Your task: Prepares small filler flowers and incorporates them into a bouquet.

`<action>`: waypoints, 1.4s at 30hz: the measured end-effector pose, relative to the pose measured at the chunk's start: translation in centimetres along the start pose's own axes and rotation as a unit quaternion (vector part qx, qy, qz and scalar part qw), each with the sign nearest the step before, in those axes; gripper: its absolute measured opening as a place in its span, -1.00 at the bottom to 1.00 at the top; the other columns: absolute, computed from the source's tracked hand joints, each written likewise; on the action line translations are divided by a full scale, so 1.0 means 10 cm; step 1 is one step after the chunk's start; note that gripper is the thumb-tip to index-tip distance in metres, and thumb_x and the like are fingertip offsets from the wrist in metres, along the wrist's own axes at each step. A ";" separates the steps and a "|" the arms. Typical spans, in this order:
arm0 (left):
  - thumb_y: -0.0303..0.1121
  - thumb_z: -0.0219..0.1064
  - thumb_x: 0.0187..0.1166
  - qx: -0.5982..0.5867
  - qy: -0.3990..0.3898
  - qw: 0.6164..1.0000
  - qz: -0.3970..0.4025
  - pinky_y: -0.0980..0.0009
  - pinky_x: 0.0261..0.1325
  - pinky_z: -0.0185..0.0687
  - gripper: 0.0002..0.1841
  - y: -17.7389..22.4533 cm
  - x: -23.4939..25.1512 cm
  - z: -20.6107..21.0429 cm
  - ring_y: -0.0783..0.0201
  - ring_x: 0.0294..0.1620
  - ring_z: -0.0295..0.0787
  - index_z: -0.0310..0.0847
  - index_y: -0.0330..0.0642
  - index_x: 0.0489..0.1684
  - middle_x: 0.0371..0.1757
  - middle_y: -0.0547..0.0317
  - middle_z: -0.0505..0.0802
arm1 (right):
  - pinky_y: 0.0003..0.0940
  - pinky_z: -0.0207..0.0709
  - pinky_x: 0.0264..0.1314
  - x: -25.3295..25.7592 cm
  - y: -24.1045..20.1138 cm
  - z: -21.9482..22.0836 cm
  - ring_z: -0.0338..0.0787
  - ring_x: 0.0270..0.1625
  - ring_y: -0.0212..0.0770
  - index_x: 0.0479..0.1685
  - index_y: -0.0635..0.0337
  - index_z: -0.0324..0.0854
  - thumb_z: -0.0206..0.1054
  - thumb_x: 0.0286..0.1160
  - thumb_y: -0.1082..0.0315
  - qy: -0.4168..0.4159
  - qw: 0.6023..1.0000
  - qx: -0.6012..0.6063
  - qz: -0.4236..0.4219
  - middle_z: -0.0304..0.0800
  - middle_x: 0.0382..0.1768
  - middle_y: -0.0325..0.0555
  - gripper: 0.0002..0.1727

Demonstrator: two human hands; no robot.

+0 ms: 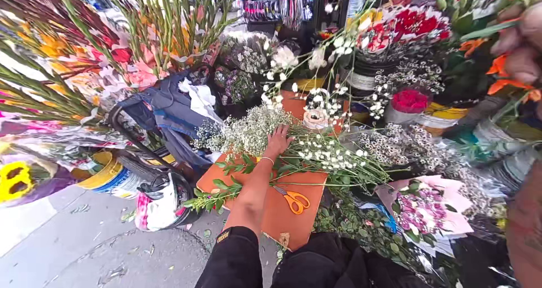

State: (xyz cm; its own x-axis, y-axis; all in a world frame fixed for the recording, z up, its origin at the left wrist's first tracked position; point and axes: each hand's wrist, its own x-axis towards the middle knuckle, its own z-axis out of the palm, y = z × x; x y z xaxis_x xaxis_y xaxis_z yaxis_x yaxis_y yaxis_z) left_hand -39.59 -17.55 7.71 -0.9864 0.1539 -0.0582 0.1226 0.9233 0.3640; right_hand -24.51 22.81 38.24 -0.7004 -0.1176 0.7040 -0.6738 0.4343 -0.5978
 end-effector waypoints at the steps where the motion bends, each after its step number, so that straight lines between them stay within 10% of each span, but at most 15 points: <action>1: 0.06 0.15 0.76 -0.017 0.041 0.999 0.017 -0.56 0.70 -0.26 -0.26 0.07 -0.06 -0.10 -0.28 0.90 -0.12 0.09 -0.08 0.87 0.89 -0.19 0.11 | -0.72 0.39 -0.61 -0.12 -0.05 0.19 0.51 -0.60 -0.63 0.15 -0.03 0.67 0.18 0.79 0.16 -0.002 1.000 -0.017 0.003 0.77 -0.29 -0.46 -0.77; 8: -0.40 0.04 0.82 -0.408 0.259 0.864 0.139 0.26 0.39 0.69 -0.65 0.61 -0.74 -0.85 0.23 0.20 0.84 0.70 -0.40 0.25 0.14 -0.04 0.89 | -0.66 0.36 -0.58 -0.65 0.12 0.46 0.46 -0.63 -0.64 0.08 0.04 0.76 0.21 0.74 0.19 -0.007 0.996 -0.087 0.036 0.78 -0.40 -0.43 -0.75; 11: -0.41 0.09 0.80 -0.547 0.208 0.768 0.259 0.22 0.37 0.72 -0.69 0.95 -1.02 -1.15 0.20 0.17 0.86 0.70 -0.42 0.20 0.09 0.00 0.91 | -0.67 0.33 -0.57 -0.72 0.15 0.33 0.44 -0.63 -0.64 0.06 0.05 0.77 0.19 0.75 0.15 -0.013 0.996 -0.089 0.020 0.74 -0.44 -0.44 -0.72; 16: -0.25 0.24 0.75 -0.435 0.124 0.798 0.398 0.17 0.52 0.63 -0.59 1.68 -1.31 -1.21 0.13 0.38 0.75 0.64 -0.45 0.33 0.30 -0.07 0.82 | -0.76 0.31 -0.57 -1.08 0.25 0.08 0.44 -0.61 -0.70 0.05 0.08 0.76 0.18 0.77 0.20 -0.030 0.997 0.013 0.072 0.78 -0.37 -0.48 -0.73; 22: -0.25 0.18 0.79 -0.449 0.028 0.788 0.420 0.30 0.18 0.79 -0.61 2.47 -1.62 -1.10 0.36 -0.08 0.87 0.67 -0.44 0.25 -0.14 0.16 0.93 | -0.79 0.29 -0.63 -1.69 0.34 -0.46 0.43 -0.65 -0.69 0.02 0.05 0.75 0.15 0.75 0.31 0.004 0.973 0.168 0.156 0.77 -0.41 -0.53 -0.78; 28: -0.23 -0.15 0.89 -0.614 -0.252 0.696 0.275 0.31 0.03 0.87 -0.51 3.18 -1.97 -0.95 0.29 -0.20 0.92 0.72 -0.37 0.20 -0.15 0.10 0.94 | -0.80 0.26 -0.64 -2.41 0.60 -0.99 0.43 -0.66 -0.70 0.00 0.02 0.75 0.17 0.73 0.29 0.063 0.947 0.230 0.215 0.76 -0.47 -0.54 -0.79; 32: -0.48 0.16 0.72 -0.540 -0.261 0.762 0.244 0.42 -0.15 0.85 -0.75 3.50 -2.20 -0.77 0.41 -0.36 0.86 0.79 -0.34 0.05 -0.32 0.24 0.91 | -0.68 0.61 -0.39 -2.95 1.03 -1.10 0.70 -0.45 -0.59 0.05 -0.04 0.77 0.18 0.75 0.15 -0.068 0.941 0.244 0.226 0.85 -0.27 -0.47 -0.75; 35: -0.50 0.22 0.70 -0.450 -0.207 0.844 0.206 0.45 -0.19 0.85 -0.82 3.67 -2.39 -0.61 0.46 -0.39 0.84 0.78 -0.34 -0.08 -0.35 0.32 0.89 | -0.36 0.66 0.35 -3.06 1.22 -1.22 0.78 0.24 -0.36 0.35 0.06 0.69 0.18 0.73 -0.07 -0.185 0.934 0.212 0.220 0.80 0.25 -0.27 -0.51; 37: -0.47 0.23 0.71 -0.421 -0.207 0.862 0.192 0.42 -0.21 0.86 -0.82 3.75 -2.48 -0.49 0.44 -0.40 0.83 0.77 -0.34 -0.07 -0.36 0.30 0.86 | -0.25 0.61 0.50 -2.95 1.14 -1.28 0.71 0.44 -0.22 0.52 0.15 0.54 0.16 0.71 -0.17 -0.193 0.932 0.245 0.185 0.70 0.44 -0.15 -0.35; 42: -0.38 0.24 0.74 -0.355 -0.173 0.899 0.189 0.51 -0.24 0.80 -0.77 3.96 -2.71 -0.18 0.50 -0.39 0.79 0.76 -0.33 0.08 -0.22 0.23 0.88 | -0.47 0.68 0.30 -2.73 0.75 -1.19 0.81 0.15 -0.47 0.30 0.20 0.70 0.13 0.80 0.03 -0.192 0.961 0.185 0.072 0.87 0.11 -0.24 -0.54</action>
State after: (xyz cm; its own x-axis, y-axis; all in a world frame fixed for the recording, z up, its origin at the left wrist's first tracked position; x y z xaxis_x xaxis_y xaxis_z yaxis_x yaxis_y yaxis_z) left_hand -8.16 14.16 25.37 -0.7808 0.6230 -0.0470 0.2189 0.3431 0.9134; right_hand -7.65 39.90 19.08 -0.7803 -0.4324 0.4519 -0.5507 0.1327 -0.8241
